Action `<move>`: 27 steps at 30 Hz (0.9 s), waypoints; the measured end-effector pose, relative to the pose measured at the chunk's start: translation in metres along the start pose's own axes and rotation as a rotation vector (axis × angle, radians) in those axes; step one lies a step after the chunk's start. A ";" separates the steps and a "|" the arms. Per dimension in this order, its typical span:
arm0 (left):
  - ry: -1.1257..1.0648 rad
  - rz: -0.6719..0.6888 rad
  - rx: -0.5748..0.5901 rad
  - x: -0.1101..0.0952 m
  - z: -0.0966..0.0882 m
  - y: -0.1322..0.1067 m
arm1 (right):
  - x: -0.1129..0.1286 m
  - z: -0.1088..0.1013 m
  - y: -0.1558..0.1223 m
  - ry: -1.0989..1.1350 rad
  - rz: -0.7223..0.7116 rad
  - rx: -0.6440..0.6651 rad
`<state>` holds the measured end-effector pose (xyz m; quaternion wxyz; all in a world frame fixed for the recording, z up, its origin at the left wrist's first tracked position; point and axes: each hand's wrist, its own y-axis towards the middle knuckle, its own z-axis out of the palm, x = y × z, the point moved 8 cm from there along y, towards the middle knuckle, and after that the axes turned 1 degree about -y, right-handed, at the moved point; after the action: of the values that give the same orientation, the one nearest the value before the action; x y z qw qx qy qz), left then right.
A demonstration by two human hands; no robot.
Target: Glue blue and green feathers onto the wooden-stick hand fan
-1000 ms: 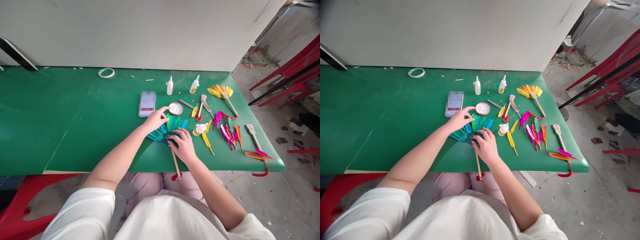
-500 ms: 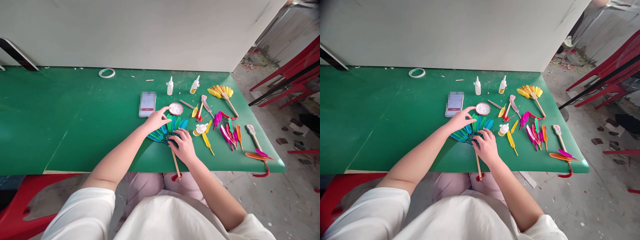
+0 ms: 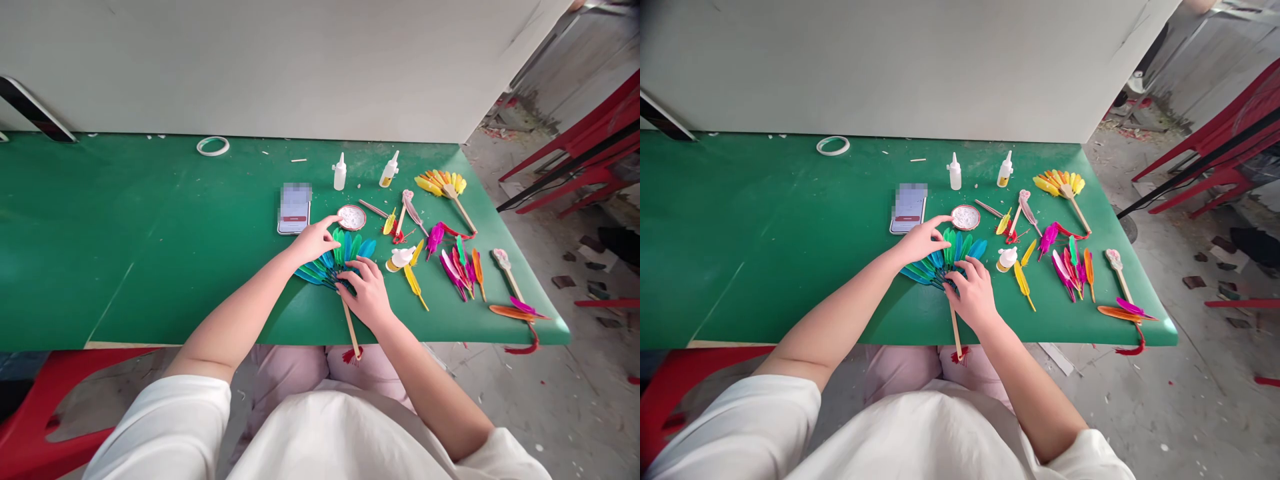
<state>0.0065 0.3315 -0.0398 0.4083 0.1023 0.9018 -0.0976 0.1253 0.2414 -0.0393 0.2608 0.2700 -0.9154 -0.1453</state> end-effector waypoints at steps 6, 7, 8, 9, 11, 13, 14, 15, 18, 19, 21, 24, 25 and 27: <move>0.000 0.019 -0.006 -0.001 0.001 0.000 | 0.000 0.000 0.000 -0.015 0.001 0.009; 0.000 0.020 -0.007 -0.001 0.001 0.000 | 0.000 0.000 0.000 -0.020 0.004 0.010; -0.001 0.021 -0.009 -0.001 0.001 0.000 | -0.001 0.000 0.000 -0.025 0.009 0.011; -0.001 0.024 -0.010 -0.001 0.001 0.000 | -0.001 0.000 0.000 -0.028 0.013 0.010; 0.000 0.028 -0.013 -0.001 0.001 0.000 | -0.002 0.000 0.000 -0.033 0.019 0.008; 0.003 0.032 -0.014 -0.001 0.002 0.000 | -0.001 0.000 0.000 -0.034 0.017 0.008; 0.006 0.034 -0.013 -0.001 0.002 0.000 | -0.001 0.001 0.000 -0.034 0.017 0.009; 0.008 0.036 -0.011 -0.001 0.002 0.000 | -0.002 0.001 0.000 -0.034 0.017 0.009; 0.012 0.038 -0.008 -0.001 0.002 -0.001 | -0.002 0.002 0.000 -0.035 0.019 0.012; 0.013 0.037 -0.009 -0.001 0.002 -0.001 | -0.002 0.002 0.000 -0.036 0.019 0.014; 0.015 0.038 -0.011 -0.001 0.002 -0.001 | -0.002 0.002 -0.001 -0.036 0.020 0.015; 0.015 0.043 -0.009 -0.001 0.002 -0.001 | -0.002 0.002 -0.001 -0.036 0.026 0.015; 0.017 0.042 -0.008 -0.001 0.002 -0.001 | -0.002 0.002 -0.001 -0.036 0.027 0.015; 0.023 0.040 -0.009 -0.001 0.002 -0.001 | -0.002 0.001 -0.001 -0.036 0.028 0.015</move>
<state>0.0083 0.3295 -0.0405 0.4001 0.1196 0.9047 -0.0845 0.1263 0.2423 -0.0416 0.2442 0.2563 -0.9247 -0.1398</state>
